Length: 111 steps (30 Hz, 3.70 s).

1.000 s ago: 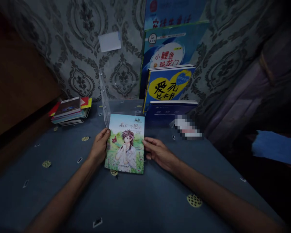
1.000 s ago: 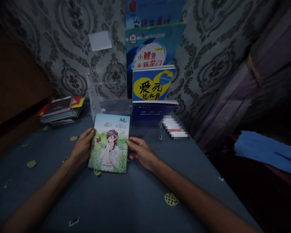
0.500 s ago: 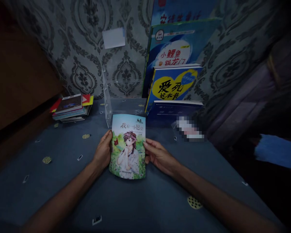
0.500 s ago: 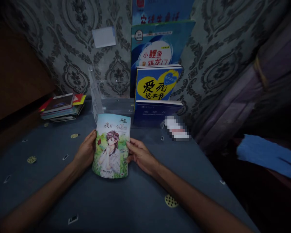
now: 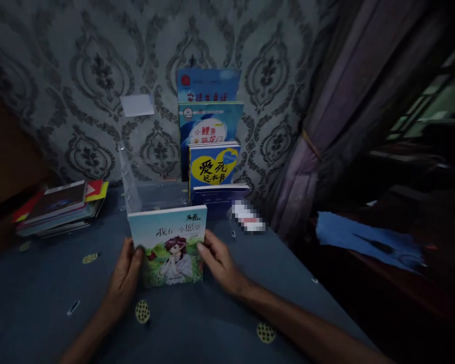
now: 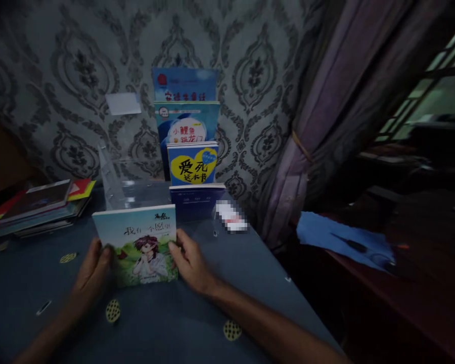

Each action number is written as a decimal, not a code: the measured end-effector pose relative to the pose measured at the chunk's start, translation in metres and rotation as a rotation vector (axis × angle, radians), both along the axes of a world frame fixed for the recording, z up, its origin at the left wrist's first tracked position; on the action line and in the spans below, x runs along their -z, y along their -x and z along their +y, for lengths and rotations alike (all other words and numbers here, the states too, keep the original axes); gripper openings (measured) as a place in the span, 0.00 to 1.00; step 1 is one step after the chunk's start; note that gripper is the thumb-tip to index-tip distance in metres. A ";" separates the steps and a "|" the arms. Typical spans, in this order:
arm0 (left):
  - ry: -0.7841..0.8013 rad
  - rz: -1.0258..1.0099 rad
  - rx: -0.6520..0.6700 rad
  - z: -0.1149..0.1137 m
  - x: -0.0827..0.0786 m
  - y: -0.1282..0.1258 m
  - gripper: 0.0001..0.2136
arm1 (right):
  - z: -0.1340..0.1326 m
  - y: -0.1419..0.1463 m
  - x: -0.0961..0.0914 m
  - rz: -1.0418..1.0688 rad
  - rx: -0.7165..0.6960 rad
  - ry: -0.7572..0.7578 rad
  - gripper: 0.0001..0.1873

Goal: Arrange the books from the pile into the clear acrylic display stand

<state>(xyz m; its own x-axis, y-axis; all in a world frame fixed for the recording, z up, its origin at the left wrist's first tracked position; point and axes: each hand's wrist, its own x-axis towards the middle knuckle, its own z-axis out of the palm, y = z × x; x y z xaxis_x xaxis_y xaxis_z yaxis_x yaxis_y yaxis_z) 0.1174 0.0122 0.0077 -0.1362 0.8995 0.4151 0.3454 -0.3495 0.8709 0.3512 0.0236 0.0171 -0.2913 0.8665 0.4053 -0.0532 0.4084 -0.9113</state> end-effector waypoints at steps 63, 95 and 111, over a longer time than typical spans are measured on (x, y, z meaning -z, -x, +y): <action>0.115 1.091 -0.148 0.110 -0.067 -0.127 0.14 | 0.124 -0.101 -0.006 -0.289 0.792 -0.397 0.14; 0.118 0.928 -0.118 0.124 -0.062 -0.126 0.16 | 0.135 -0.092 -0.009 -0.257 0.947 -0.447 0.17; 0.125 0.852 -0.143 0.120 -0.071 -0.122 0.17 | 0.140 -0.096 -0.031 -0.260 0.860 -0.400 0.21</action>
<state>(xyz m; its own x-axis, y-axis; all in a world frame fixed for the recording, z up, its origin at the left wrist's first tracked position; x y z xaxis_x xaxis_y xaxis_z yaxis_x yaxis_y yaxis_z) 0.2395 0.1319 0.0785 0.0602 0.9434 0.3263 0.9298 -0.1719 0.3254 0.4467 0.1633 0.0479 0.2527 0.6380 0.7273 0.5890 0.4950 -0.6388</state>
